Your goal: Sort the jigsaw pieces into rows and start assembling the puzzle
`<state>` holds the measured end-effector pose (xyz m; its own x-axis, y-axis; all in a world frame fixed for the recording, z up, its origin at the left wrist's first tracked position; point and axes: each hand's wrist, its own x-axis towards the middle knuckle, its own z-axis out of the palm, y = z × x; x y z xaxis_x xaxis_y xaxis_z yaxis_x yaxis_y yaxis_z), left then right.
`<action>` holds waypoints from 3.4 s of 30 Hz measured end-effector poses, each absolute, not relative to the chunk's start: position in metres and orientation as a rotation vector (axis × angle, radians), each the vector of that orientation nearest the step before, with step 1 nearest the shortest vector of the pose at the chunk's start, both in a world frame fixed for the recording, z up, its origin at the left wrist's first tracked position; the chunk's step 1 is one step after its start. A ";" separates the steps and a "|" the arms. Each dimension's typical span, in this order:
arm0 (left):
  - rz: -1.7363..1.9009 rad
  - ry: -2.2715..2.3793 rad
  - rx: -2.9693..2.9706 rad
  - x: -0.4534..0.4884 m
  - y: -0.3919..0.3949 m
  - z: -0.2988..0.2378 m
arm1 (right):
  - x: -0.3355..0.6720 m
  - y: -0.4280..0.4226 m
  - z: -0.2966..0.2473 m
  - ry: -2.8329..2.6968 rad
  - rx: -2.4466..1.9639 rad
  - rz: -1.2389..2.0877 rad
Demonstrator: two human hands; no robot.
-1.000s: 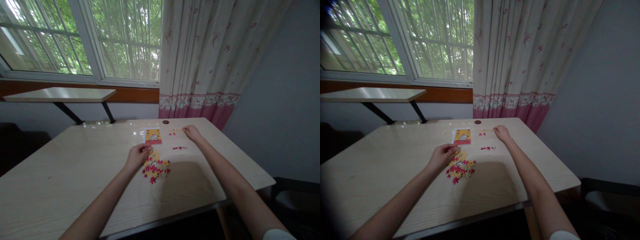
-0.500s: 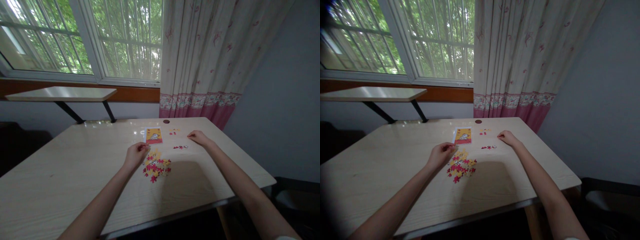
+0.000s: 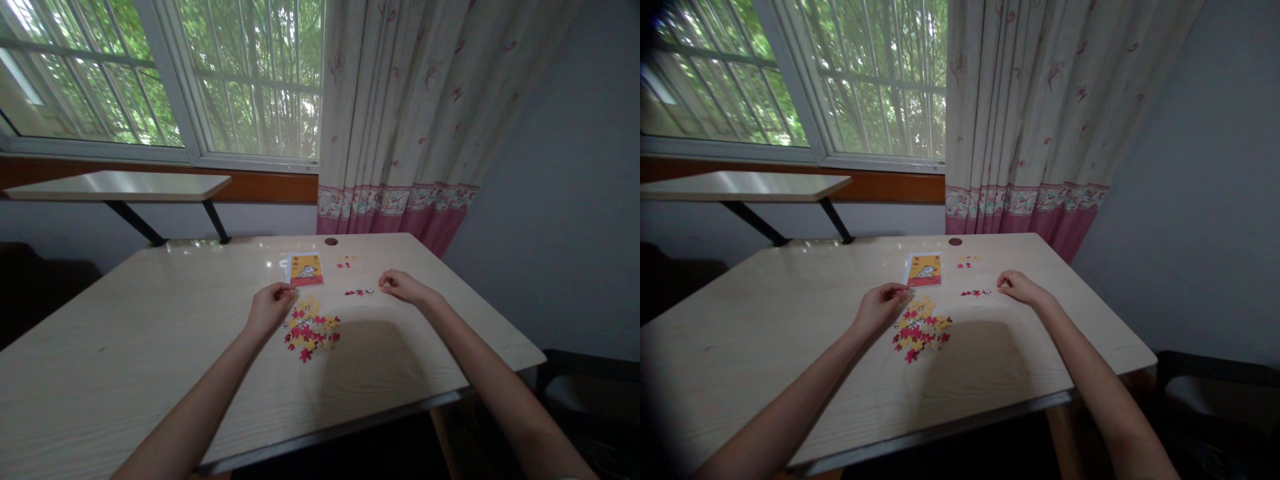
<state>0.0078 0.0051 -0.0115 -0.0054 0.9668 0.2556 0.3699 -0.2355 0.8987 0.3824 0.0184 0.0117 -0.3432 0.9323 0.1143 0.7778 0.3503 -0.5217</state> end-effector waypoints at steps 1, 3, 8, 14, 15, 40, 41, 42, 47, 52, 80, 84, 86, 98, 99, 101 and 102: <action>1.236 1.399 1.665 0.008 0.005 -0.011 | 0.380 0.016 0.014 -2.200 -1.507 0.594; 1.232 1.407 1.681 0.010 0.004 -0.010 | 0.371 0.010 0.019 -2.140 -1.488 0.729; 1.192 1.422 1.701 0.009 0.004 -0.012 | 0.326 -0.006 0.017 -2.074 -1.307 0.928; 1.222 1.394 1.648 0.007 0.007 -0.013 | 0.296 -0.010 0.007 -2.144 -1.313 0.765; 1.227 1.396 1.651 0.007 0.006 -0.013 | 0.296 -0.010 0.006 -2.195 -1.305 0.678; 1.007 1.493 1.867 0.007 0.002 -0.013 | 0.335 0.122 -0.002 -2.137 -1.733 0.253; 1.004 1.496 1.870 0.007 0.002 -0.013 | 0.335 0.125 -0.003 -2.129 -1.744 0.261; 1.003 1.500 1.874 0.008 0.002 -0.013 | 0.335 0.127 -0.004 -2.120 -1.755 0.272; 1.003 1.507 1.891 0.008 0.002 -0.012 | 0.337 0.133 -0.002 -2.059 -1.788 0.357; 1.022 1.484 1.884 0.008 0.001 -0.013 | 0.341 0.134 -0.005 -1.942 -1.773 0.474; 0.984 1.491 1.897 0.008 0.002 -0.008 | 0.305 0.024 0.082 -1.553 -1.098 0.481; 0.999 1.473 1.864 0.009 0.000 -0.006 | 0.302 0.015 0.083 -1.555 -1.140 0.446; 1.013 1.468 1.851 0.010 -0.001 -0.005 | 0.303 0.011 0.080 -1.556 -1.185 0.452; 1.246 1.291 1.561 0.015 0.002 -0.007 | 0.311 -0.027 0.012 -1.709 -1.758 0.620; 1.266 1.261 1.502 0.017 0.002 -0.006 | 0.311 -0.029 0.010 -1.732 -1.773 0.597; 1.298 1.225 1.415 0.019 0.000 -0.002 | 0.311 -0.030 0.008 -1.774 -1.793 0.553; 1.308 1.214 1.382 0.021 -0.001 0.000 | 0.311 -0.030 0.008 -1.801 -1.798 0.537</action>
<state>0.0205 -0.0014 0.0001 -0.0210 0.9863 0.1638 0.0900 -0.1613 0.9828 0.3109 -0.0303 0.0076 0.0301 0.9953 0.0916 0.7827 0.0335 -0.6214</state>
